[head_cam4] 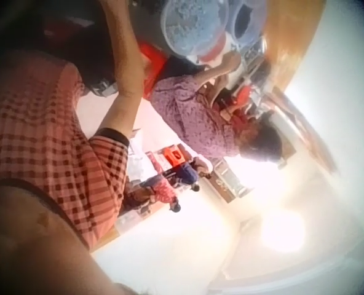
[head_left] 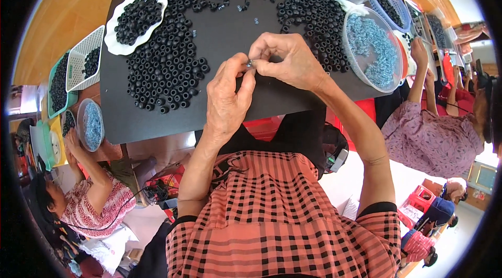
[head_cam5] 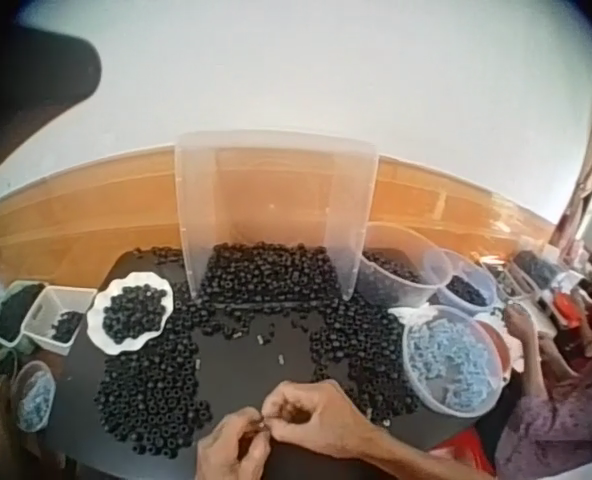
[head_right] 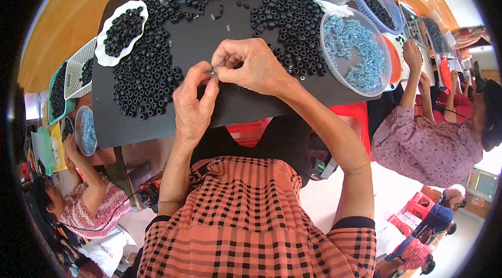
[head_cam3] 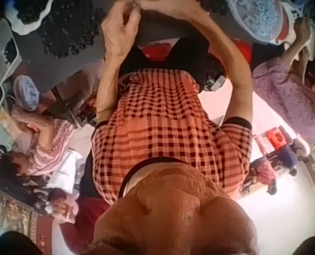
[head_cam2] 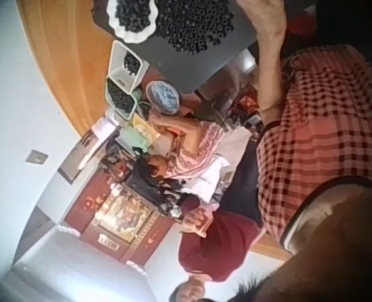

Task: The person inserts small pins into black plastic rings by hand.

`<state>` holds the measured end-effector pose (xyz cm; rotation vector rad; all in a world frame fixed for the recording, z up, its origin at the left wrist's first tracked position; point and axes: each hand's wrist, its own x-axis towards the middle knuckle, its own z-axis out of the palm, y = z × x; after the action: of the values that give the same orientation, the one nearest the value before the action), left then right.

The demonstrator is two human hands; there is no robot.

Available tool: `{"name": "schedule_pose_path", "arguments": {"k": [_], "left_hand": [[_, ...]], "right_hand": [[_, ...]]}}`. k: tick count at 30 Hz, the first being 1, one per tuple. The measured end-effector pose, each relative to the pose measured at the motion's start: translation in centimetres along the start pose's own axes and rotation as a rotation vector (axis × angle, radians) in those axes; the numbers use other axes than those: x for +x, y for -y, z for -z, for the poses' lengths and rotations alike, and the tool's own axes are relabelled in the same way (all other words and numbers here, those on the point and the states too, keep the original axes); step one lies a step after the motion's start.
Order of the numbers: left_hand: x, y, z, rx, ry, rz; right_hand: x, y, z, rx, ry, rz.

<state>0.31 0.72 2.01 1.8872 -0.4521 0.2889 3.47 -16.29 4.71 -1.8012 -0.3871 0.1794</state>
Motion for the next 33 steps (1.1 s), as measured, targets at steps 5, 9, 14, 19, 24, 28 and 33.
{"name": "schedule_pose_path", "arguments": {"k": [5, 9, 14, 19, 24, 28, 33], "left_hand": [[0.0, 0.3, 0.1, -0.027, -0.011, 0.044], [0.3, 0.1, 0.3, -0.03, -0.001, 0.063], [0.4, 0.5, 0.3, 0.096, -0.003, -0.009], [0.3, 0.7, 0.5, 0.146, -0.006, -0.058], [0.6, 0.2, 0.8, 0.038, 0.087, 0.058], [0.8, 0.2, 1.1, -0.042, 0.146, 0.1], [0.7, 0.9, 0.7, -0.149, 0.171, 0.123]], "right_hand": [[-0.4, -1.0, -0.6, 0.186, 0.015, -0.037], [-0.6, -1.6, -0.9, 0.291, -0.055, -0.054], [-0.8, -2.1, -1.3, 0.234, -0.082, -0.004], [-0.7, -2.5, -1.5, 0.232, -0.072, -0.017], [-0.8, -2.5, -1.1, 0.202, -0.056, 0.003], [-0.9, -3.2, -1.6, 0.221, -0.08, 0.057], [-1.1, -2.9, -1.7, 0.164, -0.088, 0.112]]}}
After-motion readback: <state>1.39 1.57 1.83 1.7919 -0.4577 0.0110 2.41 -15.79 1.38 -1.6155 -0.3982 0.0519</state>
